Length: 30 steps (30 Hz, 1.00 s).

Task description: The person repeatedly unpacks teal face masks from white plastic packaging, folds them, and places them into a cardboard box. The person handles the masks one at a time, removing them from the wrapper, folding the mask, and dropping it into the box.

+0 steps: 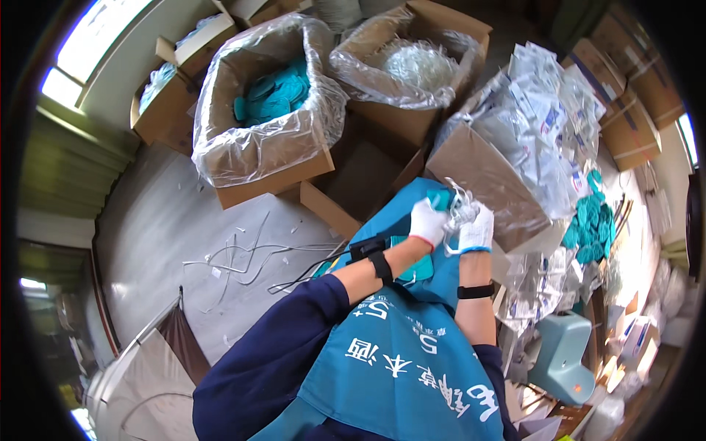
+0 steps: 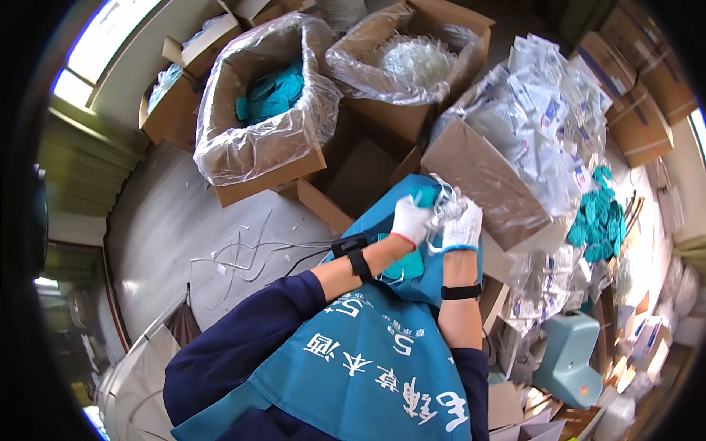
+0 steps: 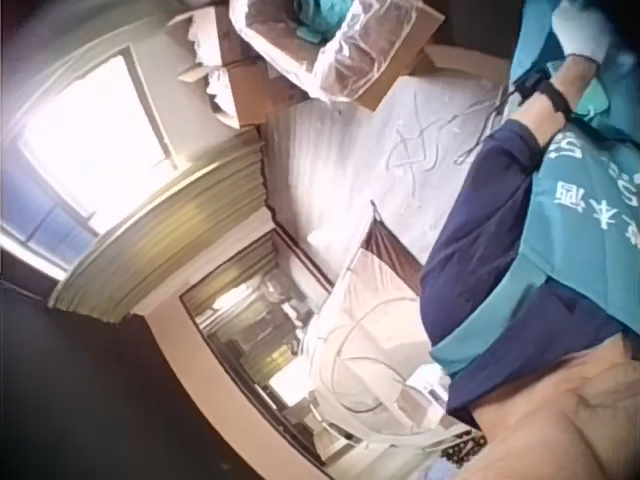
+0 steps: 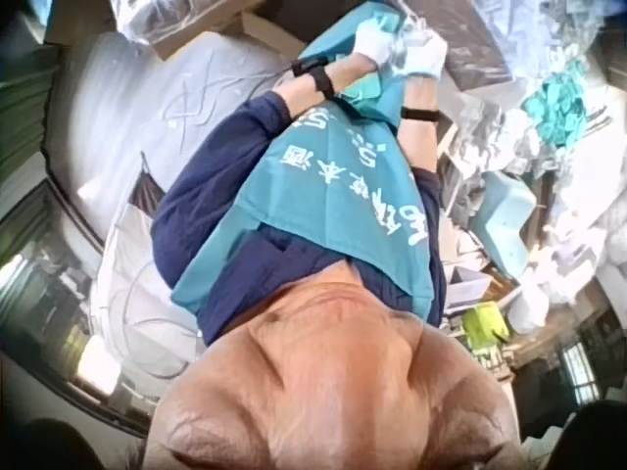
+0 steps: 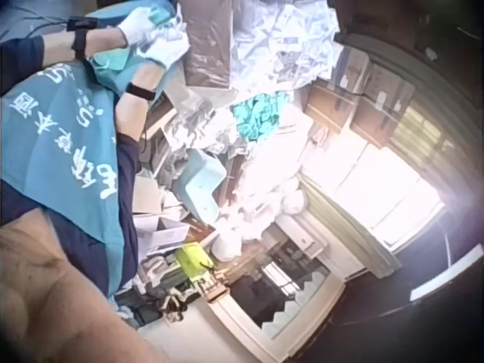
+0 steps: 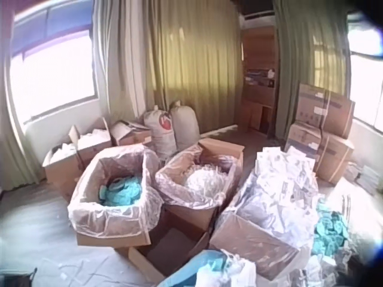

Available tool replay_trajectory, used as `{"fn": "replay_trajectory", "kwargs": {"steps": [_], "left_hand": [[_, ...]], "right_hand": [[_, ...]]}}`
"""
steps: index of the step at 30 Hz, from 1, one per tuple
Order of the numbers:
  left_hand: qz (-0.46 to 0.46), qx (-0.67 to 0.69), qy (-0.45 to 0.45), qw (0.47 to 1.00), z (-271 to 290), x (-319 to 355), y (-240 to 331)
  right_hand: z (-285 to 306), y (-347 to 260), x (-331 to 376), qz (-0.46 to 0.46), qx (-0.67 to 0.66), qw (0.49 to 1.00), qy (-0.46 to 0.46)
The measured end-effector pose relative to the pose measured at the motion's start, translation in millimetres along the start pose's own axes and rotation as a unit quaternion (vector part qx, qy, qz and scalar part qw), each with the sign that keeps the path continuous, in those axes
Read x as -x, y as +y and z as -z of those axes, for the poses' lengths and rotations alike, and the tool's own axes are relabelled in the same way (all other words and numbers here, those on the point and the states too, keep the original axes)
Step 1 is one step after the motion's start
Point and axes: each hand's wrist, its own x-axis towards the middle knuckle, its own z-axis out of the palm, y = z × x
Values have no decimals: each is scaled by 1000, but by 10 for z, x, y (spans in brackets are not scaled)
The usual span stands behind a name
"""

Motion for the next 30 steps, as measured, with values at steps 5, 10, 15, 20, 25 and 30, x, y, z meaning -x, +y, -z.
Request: {"fn": "replay_trajectory", "kwargs": {"steps": [5,10,15,20,25,30], "left_hand": [[-12,-185,17,983,-2,106,60],[-14,-157,56,986,-11,-61,167],[-32,-91,96,991,33,-220,488],[-66,19,148,987,141,-342,1012],[-139,-106,4,984,366,171,1502],[-22,86,113,990,1121,152,1431]], "right_hand": [[58,189,-469,206,26,965,161],[-17,131,-773,360,325,870,92],[-263,0,-1158,547,604,579,6],[-1432,-17,-1023,207,-19,973,-106],[-1705,-886,-1125,195,158,965,-70],[-1655,-2263,-819,368,301,875,-92]]}}
